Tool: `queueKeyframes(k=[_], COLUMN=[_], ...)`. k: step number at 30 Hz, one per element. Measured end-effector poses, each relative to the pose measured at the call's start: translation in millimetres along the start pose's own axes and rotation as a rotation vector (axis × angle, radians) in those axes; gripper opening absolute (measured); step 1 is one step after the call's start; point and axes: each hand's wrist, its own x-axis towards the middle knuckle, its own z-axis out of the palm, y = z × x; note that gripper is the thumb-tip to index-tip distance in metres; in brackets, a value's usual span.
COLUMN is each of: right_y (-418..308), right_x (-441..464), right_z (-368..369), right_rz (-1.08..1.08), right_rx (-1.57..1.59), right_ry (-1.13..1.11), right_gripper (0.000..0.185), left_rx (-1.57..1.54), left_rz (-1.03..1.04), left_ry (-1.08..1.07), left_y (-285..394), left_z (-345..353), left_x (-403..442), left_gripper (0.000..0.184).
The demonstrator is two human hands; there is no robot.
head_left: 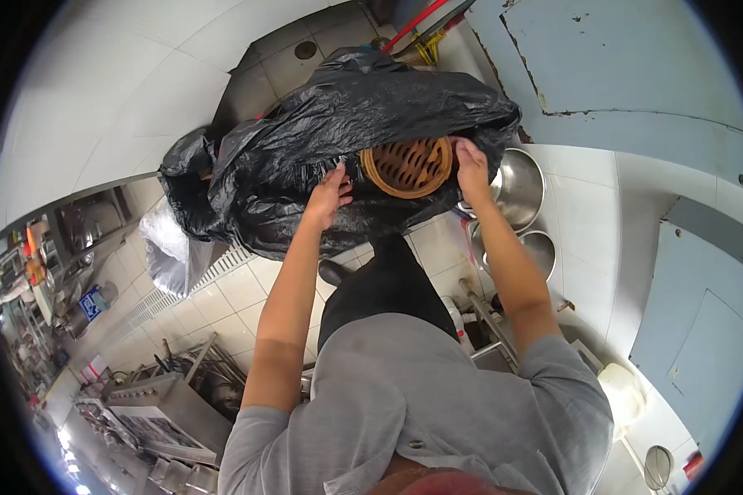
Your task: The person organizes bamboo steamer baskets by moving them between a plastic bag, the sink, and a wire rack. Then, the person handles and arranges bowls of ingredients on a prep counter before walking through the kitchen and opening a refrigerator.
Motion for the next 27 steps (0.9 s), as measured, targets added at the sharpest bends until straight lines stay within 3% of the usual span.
queueKeyframes(k=[2,6,8,9,11,13,14,16,18,22,24,26,27], right_y=[78.3,90.4,89.9,106.4,108.9,104.5,108.1,161.8,219.9,225.3,227.2,243.9,241.2], right_x=[20.8,34.8,37.0,39.3,41.1,33.1,33.0,43.3,43.3,41.5,20.8,11.3,7.1], right_z=[-15.1,-6.1,6.2,9.8,14.0,16.5,18.2,6.8,-10.5,3.6,13.7,23.0,26.9], right_rz=[0.036,-0.182,-0.153,-0.121,-0.027,0.161,0.258,-0.17,-0.338,-0.107,0.087,0.317,0.404], right_rx=[-0.398,-0.907,-0.55,-0.317,0.111,0.315,0.42,-0.124,-0.409,-0.383,0.038,0.833,0.966], right_ry=[-0.2,-0.303,-0.106,-0.047,0.064,0.061,0.057,-0.073,-0.168,-0.049,0.058,0.085,0.112], right_gripper=[0.02,0.024,0.025,0.024,0.021,0.021,0.022,0.023,0.026,0.029,0.03,0.031,0.031], left_rx=[-0.008,-0.016,-0.027,-0.055,-0.079,-0.065,-0.083,-0.115,-0.14,-0.145,-0.146,-0.302,-0.35], left_rz=[-0.018,-0.032,-0.034,-0.041,-0.053,-0.107,-0.115,-0.134,-0.142,-0.219,-0.222,-0.141,-0.118], left_ry=[-0.025,-0.044,-0.09,-0.099,-0.077,-0.032,0.022,0.125,0.078,0.057,0.063,0.015,-0.056], left_y=[-5.5,-27.2,-48.6,-50.9,-48.7,-25.4,-21.2,-20.2,-32.4,-28.0,-39.2,-45.0,-62.9], left_z=[3.4,1.0,-8.3,-6.3,3.2,20.3,26.1,31.4,26.7,29.4,23.6,23.0,10.0], left_x=[18.8,70.7,98.5,103.9,110.4,95.8,93.7,94.1,107.6,114.9,122.6,126.2,140.3], left_gripper=[0.085,0.084,0.094,0.078,0.063,0.04,0.039,0.039,0.039,0.037,0.037,0.029,0.026])
